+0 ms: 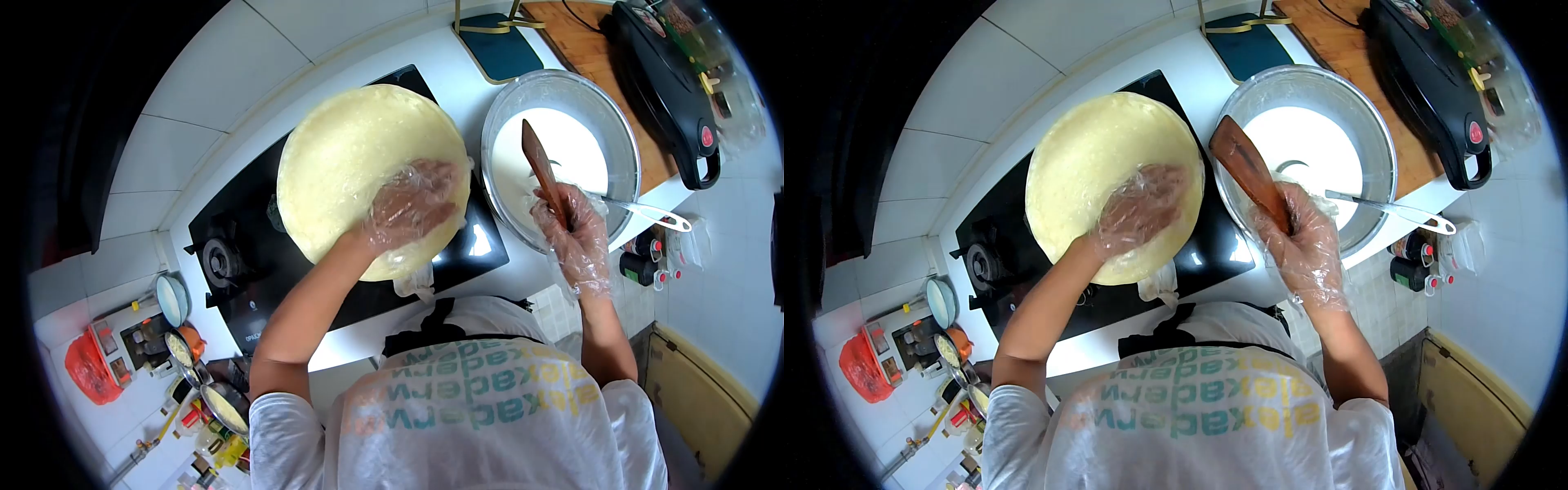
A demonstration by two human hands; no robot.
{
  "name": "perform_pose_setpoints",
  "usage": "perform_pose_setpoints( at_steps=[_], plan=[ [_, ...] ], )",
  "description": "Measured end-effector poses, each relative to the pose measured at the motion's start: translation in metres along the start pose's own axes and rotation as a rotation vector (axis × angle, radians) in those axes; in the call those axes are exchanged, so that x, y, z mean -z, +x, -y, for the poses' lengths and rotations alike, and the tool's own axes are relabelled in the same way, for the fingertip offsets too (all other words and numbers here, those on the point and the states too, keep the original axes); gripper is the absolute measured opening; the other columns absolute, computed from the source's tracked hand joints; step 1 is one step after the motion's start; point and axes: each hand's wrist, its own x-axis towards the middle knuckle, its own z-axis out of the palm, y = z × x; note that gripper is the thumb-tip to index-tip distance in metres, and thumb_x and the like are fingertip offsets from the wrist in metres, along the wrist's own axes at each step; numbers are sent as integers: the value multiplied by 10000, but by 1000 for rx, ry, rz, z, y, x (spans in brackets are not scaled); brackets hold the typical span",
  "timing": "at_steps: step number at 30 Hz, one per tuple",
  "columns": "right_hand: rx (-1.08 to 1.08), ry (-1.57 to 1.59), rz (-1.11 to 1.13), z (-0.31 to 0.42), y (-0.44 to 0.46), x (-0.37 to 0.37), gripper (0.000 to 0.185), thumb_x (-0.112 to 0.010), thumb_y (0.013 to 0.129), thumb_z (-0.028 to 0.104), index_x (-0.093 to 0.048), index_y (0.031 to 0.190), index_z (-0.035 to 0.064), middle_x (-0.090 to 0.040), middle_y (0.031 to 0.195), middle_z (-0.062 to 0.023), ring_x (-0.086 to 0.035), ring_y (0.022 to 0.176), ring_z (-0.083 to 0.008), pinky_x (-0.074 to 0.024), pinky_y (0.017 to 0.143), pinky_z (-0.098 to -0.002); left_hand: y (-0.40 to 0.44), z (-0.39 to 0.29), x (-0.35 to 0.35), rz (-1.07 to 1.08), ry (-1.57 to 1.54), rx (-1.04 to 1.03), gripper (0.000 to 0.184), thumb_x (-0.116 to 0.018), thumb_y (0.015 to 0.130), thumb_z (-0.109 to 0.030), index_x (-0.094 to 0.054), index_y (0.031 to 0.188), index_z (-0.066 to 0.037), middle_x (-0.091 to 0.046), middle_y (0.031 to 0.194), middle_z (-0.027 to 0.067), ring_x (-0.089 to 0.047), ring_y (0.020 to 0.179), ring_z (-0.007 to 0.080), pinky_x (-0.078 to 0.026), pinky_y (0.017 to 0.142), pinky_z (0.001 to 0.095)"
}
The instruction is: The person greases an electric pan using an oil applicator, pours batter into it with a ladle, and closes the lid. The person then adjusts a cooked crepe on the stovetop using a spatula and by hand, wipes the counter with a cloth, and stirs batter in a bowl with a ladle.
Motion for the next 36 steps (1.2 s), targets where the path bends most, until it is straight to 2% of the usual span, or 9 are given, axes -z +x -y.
perform_pose_setpoints(
  at_steps=[6,11,13,16,21,24,31,33,36],
  plan=[
    [24,12,40,5,4,-14,305,-588,810,65,-501,1097,12,-548,921,-48,-497,823,-109,-405,759,-235,14,38,-4,-349,390,324,587,-385,855,-486,-427,1231,-38,-414,1275,128,-301,1234,278,-195,1050,357],
    [36,-49,71,12,10,-22,338,-574,815,81,-480,1132,9,-552,941,-49,-503,862,-109,-396,796,-239,-4,-11,-10,143,-90,-267,554,-468,838,-442,-396,1249,-79,-376,1304,86,-319,1223,245,-202,1051,374],
    [63,-182,96,13,17,-26,318,-560,820,97,-491,1117,6,-566,901,-70,-520,822,-116,-417,754,-246,-8,-18,4,219,101,-61,540,-484,837,-414,-384,1266,-102,-399,1286,101,-341,1207,257,-225,1038,380],
    [10,-77,169,14,30,-39,313,-535,820,104,-490,1112,2,-573,882,-79,-527,798,-121,-425,738,-257,-10,54,-24,-556,188,-102,559,-449,842,-444,-373,1276,-98,-393,1289,114,-338,1209,270,-217,1033,397],
    [47,-84,180,-4,41,-70,323,-542,797,89,-489,1103,1,-587,893,-116,-558,782,-167,-441,728,-282,-22,88,30,-191,582,402,535,-361,872,-437,-380,1268,-78,-401,1287,118,-328,1223,266,-234,1007,447],
    [152,-277,248,-11,35,-80,334,-584,757,99,-505,1067,1,-575,909,-209,-581,821,-297,-450,737,-325,-51,114,45,-339,646,722,499,-320,878,-435,-460,1195,-75,-433,1248,132,-374,1175,257,-217,1006,460],
    [545,-714,388,-25,9,-84,368,-609,631,57,-573,997,60,-548,1069,-116,-566,896,-276,-479,711,-347,-8,66,21,-325,399,-85,412,-462,838,-328,-476,1186,-107,-420,1278,37,-364,1194,210,-247,1020,370],
    [627,-813,431,-26,6,-82,388,-619,618,57,-576,1004,72,-528,1120,-93,-569,904,-262,-486,717,-342,4,80,6,-181,343,-184,455,-472,819,-294,-429,1232,-107,-399,1286,63,-351,1197,227,-231,1030,380],
    [653,-787,402,-31,3,-82,350,-641,594,61,-571,937,66,-530,1115,-108,-550,947,-291,-490,705,-343,14,72,35,-15,362,67,457,-420,851,-341,-418,1246,-111,-372,1317,55,-308,1235,204,-194,1043,386]
  ],
)
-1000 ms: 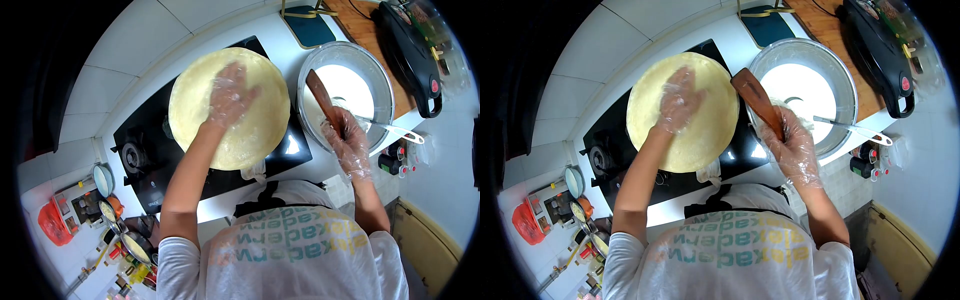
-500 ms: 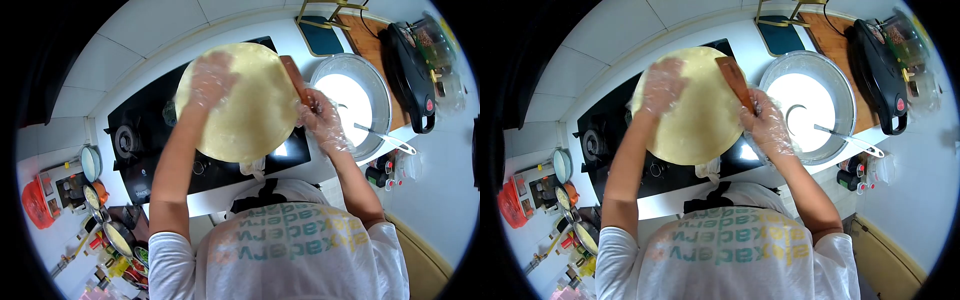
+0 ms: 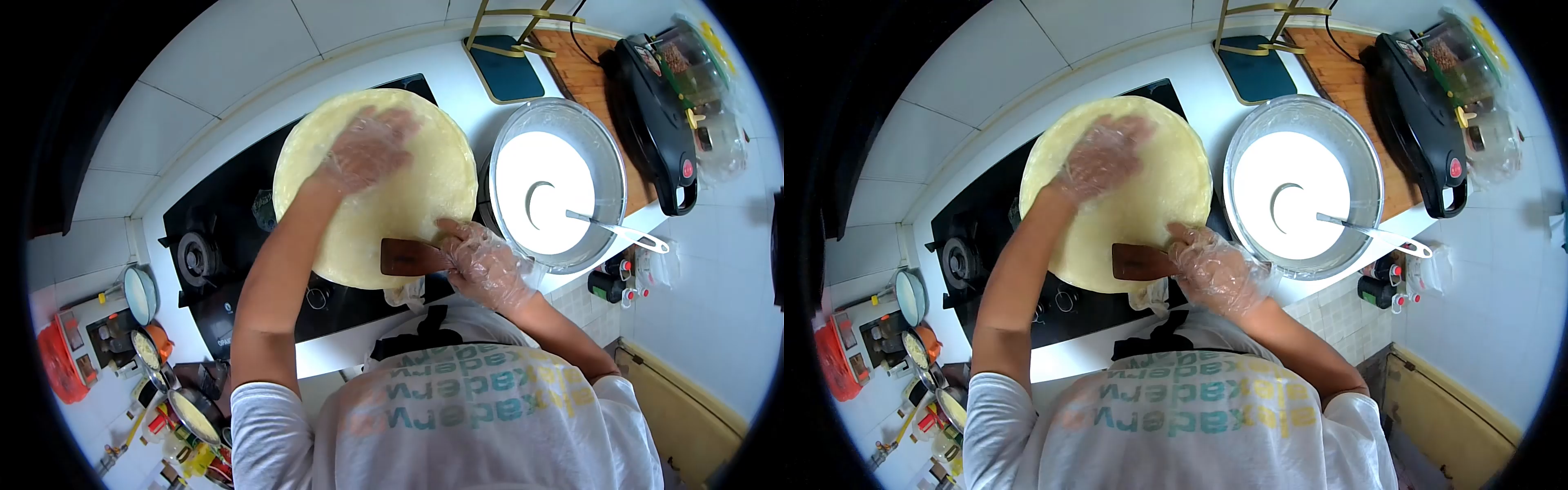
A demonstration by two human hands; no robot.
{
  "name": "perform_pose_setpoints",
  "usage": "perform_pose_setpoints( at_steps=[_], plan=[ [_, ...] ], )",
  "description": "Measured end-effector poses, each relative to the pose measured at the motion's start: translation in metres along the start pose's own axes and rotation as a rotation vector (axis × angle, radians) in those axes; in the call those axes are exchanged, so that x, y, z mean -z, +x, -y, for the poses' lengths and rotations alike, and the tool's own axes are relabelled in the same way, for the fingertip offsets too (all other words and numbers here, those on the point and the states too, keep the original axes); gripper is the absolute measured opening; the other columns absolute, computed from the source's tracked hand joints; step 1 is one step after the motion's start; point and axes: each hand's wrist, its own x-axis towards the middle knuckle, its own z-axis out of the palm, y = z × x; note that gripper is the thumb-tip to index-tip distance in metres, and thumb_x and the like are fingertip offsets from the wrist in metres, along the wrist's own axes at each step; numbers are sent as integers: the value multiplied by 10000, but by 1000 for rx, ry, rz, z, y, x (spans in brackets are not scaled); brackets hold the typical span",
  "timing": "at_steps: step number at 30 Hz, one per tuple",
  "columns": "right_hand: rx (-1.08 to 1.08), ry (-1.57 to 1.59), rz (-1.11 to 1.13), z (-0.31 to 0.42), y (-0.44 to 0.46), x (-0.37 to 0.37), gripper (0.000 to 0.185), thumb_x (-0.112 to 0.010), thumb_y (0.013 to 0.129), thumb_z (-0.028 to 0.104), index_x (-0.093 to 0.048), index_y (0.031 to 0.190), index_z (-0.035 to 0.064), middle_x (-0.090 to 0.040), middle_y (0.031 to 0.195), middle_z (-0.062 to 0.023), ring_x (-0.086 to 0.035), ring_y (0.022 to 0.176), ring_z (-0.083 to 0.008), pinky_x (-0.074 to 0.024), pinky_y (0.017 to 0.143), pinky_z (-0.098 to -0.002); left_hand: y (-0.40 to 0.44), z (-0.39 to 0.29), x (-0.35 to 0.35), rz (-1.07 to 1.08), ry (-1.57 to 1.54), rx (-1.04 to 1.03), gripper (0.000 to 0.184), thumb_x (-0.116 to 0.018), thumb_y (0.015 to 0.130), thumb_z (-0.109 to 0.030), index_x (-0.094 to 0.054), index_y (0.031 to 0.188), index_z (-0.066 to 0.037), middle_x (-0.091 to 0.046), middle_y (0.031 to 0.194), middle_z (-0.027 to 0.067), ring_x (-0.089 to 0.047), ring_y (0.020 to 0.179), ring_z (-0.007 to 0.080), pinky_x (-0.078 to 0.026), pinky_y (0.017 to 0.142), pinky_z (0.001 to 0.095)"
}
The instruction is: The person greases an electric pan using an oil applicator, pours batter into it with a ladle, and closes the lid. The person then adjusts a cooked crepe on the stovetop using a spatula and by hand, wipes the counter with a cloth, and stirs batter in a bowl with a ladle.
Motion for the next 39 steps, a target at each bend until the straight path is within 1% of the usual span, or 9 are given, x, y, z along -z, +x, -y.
perform_pose_setpoints(
  at_steps=[6,9,11,14,20,24,31,36,39],
  plan=[
    [-34,0,-13,6,4,1,302,-639,600,57,-564,892,62,-536,1090,-120,-544,936,-301,-489,691,-349,-28,62,-4,-184,318,709,480,-407,853,-344,-407,1251,-75,-394,1288,109,-312,1230,256,-212,1028,414],
    [-30,-2,-23,8,7,0,315,-635,598,49,-565,904,70,-540,1079,-116,-547,918,-294,-488,681,-349,-19,21,38,8,178,522,477,-441,845,-337,-417,1239,-68,-389,1288,116,-302,1237,262,-223,1025,414],
    [-13,-16,-42,8,7,-1,322,-634,595,45,-567,909,76,-541,1077,-113,-548,911,-289,-489,677,-348,-16,10,-8,-297,50,103,468,-469,835,-339,-438,1216,-68,-396,1280,111,-316,1227,260,-227,1024,414],
    [1,-37,-57,9,7,-4,327,-632,591,41,-570,909,82,-540,1082,-107,-548,911,-282,-492,679,-347,-2,7,-21,-202,44,-48,547,-428,833,-463,-465,1188,-49,-448,1236,109,-339,1210,232,-202,1022,402],
    [-57,-14,24,12,7,1,326,-629,606,56,-573,926,80,-516,1129,-105,-531,957,-285,-490,711,-351,-23,72,-9,-272,308,801,560,-460,807,-489,-462,1208,-98,-428,1268,71,-337,1217,202,-185,1018,453],
    [-78,-1,41,12,6,-1,308,-628,623,68,-573,926,63,-505,1139,-113,-533,968,-300,-480,724,-355,4,28,-12,-405,164,277,614,-527,751,-510,-456,1218,-118,-415,1275,105,-347,1201,243,-203,1003,461],
    [-77,14,10,7,3,-8,345,-636,625,89,-574,965,88,-468,1185,-97,-493,1013,-289,-486,755,-358,57,43,6,-57,-71,532,589,-584,655,-510,-528,1150,-196,-427,1273,76,-323,1225,234,-249,972,463],
    [-117,29,15,5,6,-6,331,-644,630,94,-573,953,88,-460,1190,-95,-493,1008,-293,-490,738,-364,45,80,-8,-236,-119,652,399,-587,735,-411,-556,1092,-237,-474,1225,50,-372,1193,250,-307,954,445],
    [-102,43,2,2,5,-7,325,-640,642,105,-574,959,91,-452,1198,-94,-492,1009,-291,-490,735,-364,40,81,-16,-427,-134,519,408,-575,733,-428,-559,1074,-205,-472,1227,60,-385,1183,240,-306,957,439]
  ],
)
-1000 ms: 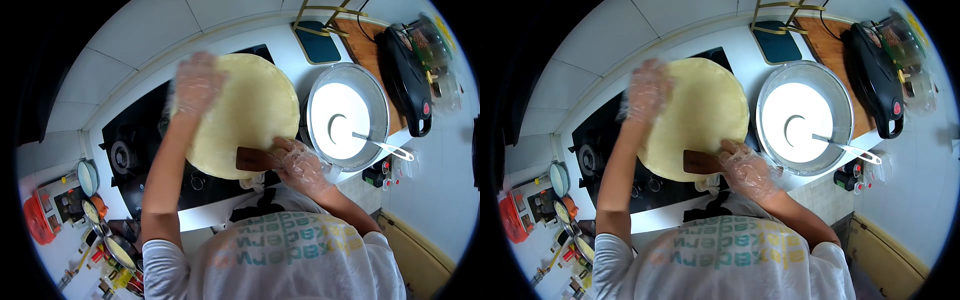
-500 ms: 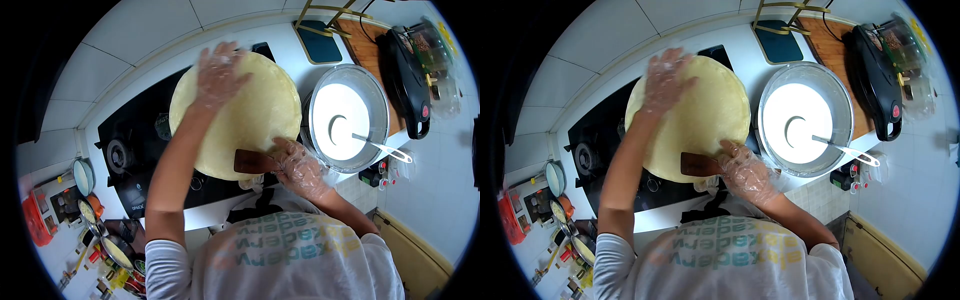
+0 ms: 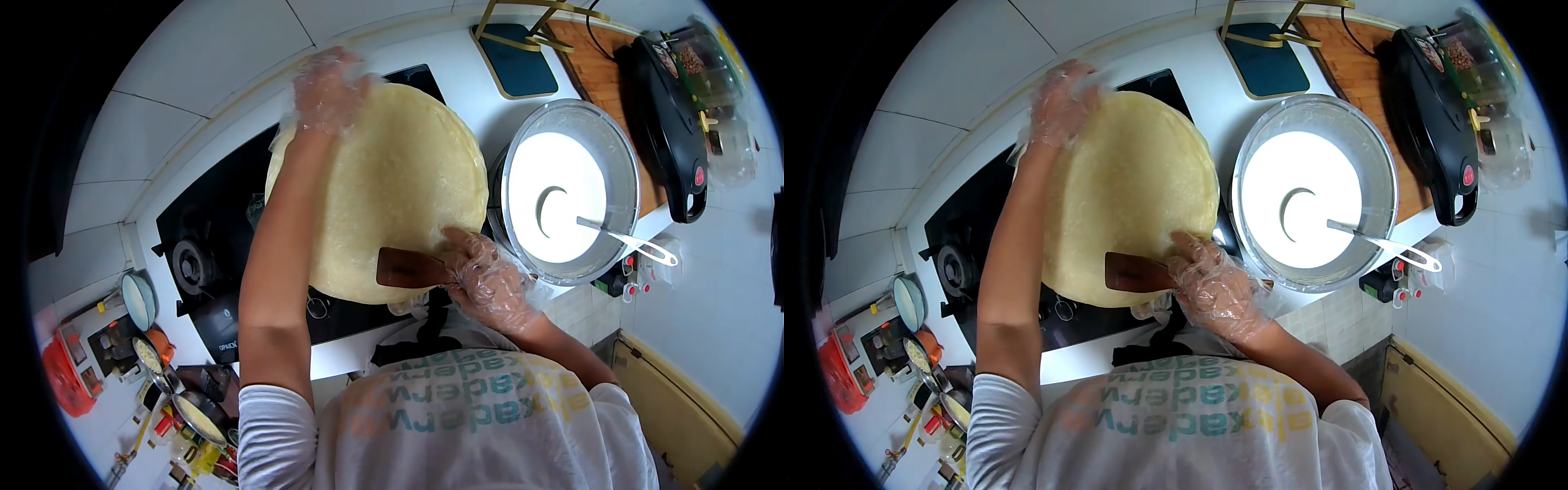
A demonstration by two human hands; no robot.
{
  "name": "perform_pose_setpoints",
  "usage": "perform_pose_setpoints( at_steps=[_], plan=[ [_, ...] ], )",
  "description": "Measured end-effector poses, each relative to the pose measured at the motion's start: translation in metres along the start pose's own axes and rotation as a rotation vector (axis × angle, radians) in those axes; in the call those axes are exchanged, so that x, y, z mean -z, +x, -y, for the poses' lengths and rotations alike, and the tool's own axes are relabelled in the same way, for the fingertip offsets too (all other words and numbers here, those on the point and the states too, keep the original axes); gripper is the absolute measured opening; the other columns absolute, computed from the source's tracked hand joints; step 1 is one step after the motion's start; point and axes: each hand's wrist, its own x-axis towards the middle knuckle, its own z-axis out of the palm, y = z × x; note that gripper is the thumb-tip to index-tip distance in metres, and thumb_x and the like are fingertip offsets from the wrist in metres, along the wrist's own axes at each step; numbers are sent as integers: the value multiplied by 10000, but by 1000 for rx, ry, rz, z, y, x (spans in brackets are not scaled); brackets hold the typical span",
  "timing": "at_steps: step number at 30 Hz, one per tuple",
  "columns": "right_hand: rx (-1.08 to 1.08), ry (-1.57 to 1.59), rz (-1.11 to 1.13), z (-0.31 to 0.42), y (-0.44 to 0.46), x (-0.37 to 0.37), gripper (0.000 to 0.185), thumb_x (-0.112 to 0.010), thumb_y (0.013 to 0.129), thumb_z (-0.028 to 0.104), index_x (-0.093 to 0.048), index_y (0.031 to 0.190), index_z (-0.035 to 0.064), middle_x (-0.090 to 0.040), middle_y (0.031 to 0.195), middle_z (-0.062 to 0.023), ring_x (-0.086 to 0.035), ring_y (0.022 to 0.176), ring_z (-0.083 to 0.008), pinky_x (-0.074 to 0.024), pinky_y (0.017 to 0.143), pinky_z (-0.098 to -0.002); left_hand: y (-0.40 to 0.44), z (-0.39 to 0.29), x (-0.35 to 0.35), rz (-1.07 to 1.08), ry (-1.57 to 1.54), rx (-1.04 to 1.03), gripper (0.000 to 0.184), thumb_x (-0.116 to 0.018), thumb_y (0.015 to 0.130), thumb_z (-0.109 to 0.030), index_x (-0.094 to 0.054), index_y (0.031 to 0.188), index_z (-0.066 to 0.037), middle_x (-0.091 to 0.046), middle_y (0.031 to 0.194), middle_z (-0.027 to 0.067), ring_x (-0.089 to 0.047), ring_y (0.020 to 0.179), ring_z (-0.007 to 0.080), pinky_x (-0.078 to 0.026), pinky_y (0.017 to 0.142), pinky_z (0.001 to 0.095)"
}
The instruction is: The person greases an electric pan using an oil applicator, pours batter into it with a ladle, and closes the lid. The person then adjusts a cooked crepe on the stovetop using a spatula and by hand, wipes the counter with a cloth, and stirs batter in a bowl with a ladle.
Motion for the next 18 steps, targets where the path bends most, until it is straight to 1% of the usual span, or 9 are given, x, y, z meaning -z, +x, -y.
perform_pose_setpoints(
  at_steps=[3,6,7,9,10,11,14,15,18],
  plan=[
    [-36,6,30,1,2,-1,323,-636,644,114,-574,960,92,-443,1206,-91,-492,1006,-287,-490,733,-363,-10,-29,-3,-14,183,-227,426,-620,706,-371,-572,1057,-135,-490,1206,103,-440,1132,272,-370,921,390],
    [-42,6,37,2,1,0,326,-635,642,116,-573,961,88,-438,1208,-84,-490,1009,-280,-487,736,-360,0,-15,-3,-10,239,-49,535,-637,685,-407,-532,1116,-109,-463,1234,115,-407,1159,285,-336,947,421],
    [-35,7,33,2,1,1,327,-635,641,116,-573,961,86,-437,1207,-81,-489,1011,-278,-486,739,-358,-4,-7,-2,-222,218,-86,667,-659,646,-462,-476,1186,-116,-425,1260,138,-369,1183,308,-301,970,435],
    [-17,-25,59,1,1,4,317,-630,648,112,-572,958,82,-436,1204,-80,-486,1018,-277,-484,746,-355,-5,-6,-9,-195,136,-269,720,-665,633,-482,-446,1211,-113,-399,1275,148,-341,1200,315,-275,985,432],
    [-10,-36,75,1,0,4,312,-627,651,111,-571,957,80,-436,1202,-79,-485,1022,-277,-483,749,-353,-11,-13,-1,-176,96,-359,747,-668,627,-492,-430,1223,-112,-387,1282,152,-328,1208,319,-261,993,430],
    [-4,-32,62,1,-1,3,306,-624,654,109,-571,954,77,-437,1200,-83,-485,1022,-279,-482,752,-353,-23,-36,2,-89,17,-357,757,-675,625,-491,-421,1228,-110,-380,1283,155,-310,1217,325,-240,1000,433],
    [19,-39,22,1,0,0,288,-617,662,105,-571,944,73,-438,1195,-95,-487,1022,-285,-481,755,-352,-28,-76,-3,92,61,-363,801,-653,595,-562,-429,1220,-115,-366,1305,132,-300,1231,278,-218,1004,443],
    [24,-52,11,2,0,-1,284,-616,663,104,-571,941,72,-438,1194,-99,-487,1022,-287,-482,753,-353,-24,-77,-9,113,76,-346,766,-652,609,-541,-443,1210,-115,-378,1294,137,-308,1227,279,-228,994,448],
    [22,-52,-13,-1,-2,-1,283,-618,664,107,-569,940,72,-434,1196,-106,-488,1021,-293,-485,744,-354,-8,-66,-10,90,134,-216,782,-623,628,-553,-430,1233,-97,-376,1291,156,-299,1230,309,-232,1000,436]
  ],
)
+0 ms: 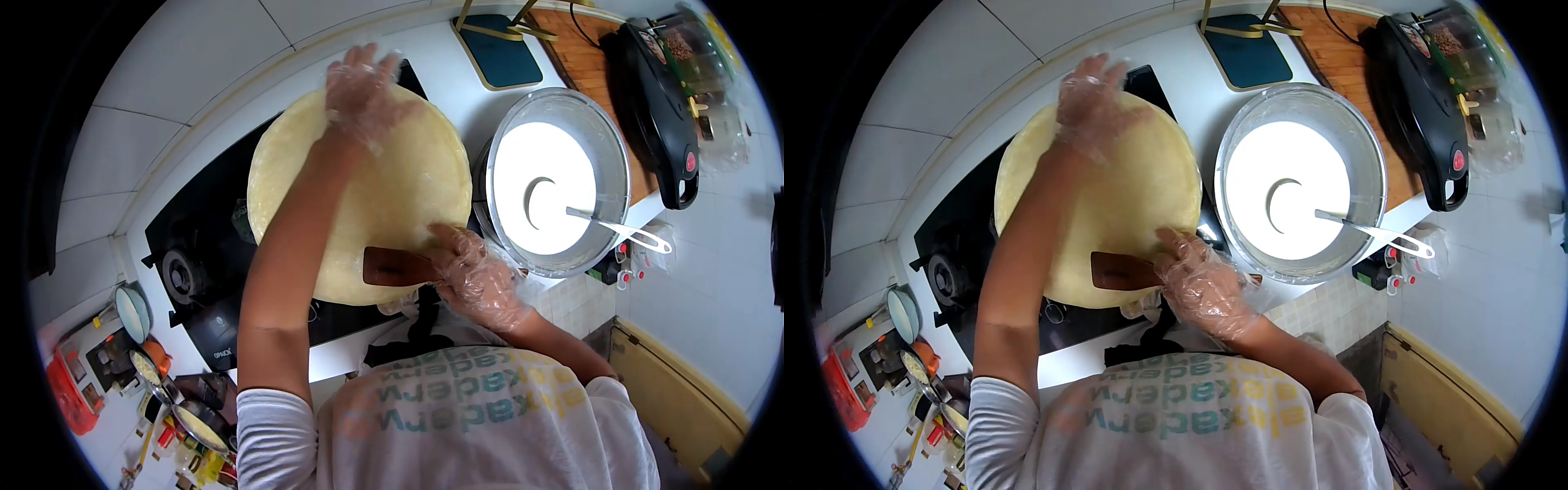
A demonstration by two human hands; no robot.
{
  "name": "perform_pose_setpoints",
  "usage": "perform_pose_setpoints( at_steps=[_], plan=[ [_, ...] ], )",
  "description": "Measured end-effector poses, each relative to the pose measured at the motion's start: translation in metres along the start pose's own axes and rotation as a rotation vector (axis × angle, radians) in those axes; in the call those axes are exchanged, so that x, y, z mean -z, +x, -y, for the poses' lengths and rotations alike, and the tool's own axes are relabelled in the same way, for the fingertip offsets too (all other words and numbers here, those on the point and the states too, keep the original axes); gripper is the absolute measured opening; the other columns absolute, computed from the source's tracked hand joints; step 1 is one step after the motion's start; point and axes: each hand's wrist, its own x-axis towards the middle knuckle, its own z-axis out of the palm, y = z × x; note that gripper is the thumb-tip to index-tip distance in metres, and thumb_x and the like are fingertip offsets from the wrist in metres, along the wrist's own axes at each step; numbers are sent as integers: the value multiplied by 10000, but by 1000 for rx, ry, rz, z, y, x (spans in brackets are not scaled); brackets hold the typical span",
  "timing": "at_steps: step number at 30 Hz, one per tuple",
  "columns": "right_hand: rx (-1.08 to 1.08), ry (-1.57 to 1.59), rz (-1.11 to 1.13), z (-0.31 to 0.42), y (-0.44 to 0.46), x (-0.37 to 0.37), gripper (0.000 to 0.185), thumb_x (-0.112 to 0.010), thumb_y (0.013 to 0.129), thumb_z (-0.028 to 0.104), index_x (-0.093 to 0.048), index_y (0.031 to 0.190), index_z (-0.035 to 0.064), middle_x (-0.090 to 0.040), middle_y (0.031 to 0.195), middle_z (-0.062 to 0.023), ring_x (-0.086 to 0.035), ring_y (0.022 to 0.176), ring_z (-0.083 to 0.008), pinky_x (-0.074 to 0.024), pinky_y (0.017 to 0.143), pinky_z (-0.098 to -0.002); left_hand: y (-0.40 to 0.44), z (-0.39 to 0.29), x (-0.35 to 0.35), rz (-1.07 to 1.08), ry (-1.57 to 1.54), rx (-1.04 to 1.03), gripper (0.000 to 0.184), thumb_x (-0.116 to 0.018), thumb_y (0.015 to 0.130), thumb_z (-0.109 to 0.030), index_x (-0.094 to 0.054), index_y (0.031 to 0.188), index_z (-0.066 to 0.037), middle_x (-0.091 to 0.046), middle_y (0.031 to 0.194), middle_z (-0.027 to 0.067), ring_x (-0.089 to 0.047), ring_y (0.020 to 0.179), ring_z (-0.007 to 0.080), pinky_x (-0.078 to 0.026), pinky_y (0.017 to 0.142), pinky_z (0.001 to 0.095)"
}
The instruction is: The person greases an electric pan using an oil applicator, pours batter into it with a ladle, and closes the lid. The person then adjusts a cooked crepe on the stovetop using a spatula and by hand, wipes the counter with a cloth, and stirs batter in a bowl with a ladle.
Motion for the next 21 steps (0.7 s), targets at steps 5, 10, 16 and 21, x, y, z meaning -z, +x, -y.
perform_pose_setpoints(
  at_steps=[5,10,16,21],
  plan=[
    [-4,18,1,-3,0,3,281,-620,667,114,-567,939,71,-428,1207,-109,-486,1024,-300,-490,731,-356,1,15,-1,-48,-18,-12,755,-618,634,-526,-432,1234,-107,-389,1285,167,-299,1231,310,-227,1007,425],
    [-1,18,14,0,2,2,270,-618,669,111,-569,931,66,-434,1201,-114,-479,1032,-296,-489,731,-356,-8,-8,2,29,-131,-149,735,-612,648,-511,-425,1240,-118,-384,1291,164,-298,1232,322,-227,1005,430],
    [-37,-35,76,5,7,8,290,-621,657,81,-571,942,64,-449,1194,-122,-481,1040,-301,-481,750,-354,-9,44,-11,-191,-3,64,563,-605,710,-398,-498,1159,-76,-412,1271,136,-374,1179,294,-310,961,411],
    [-7,46,-113,-1,3,16,359,-622,617,34,-549,969,27,-507,1131,-152,-513,985,-325,-448,799,-371,-76,58,20,-62,52,-123,481,-541,799,-300,-446,1203,-56,-391,1294,131,-353,1196,297,-281,993,396]
  ],
)
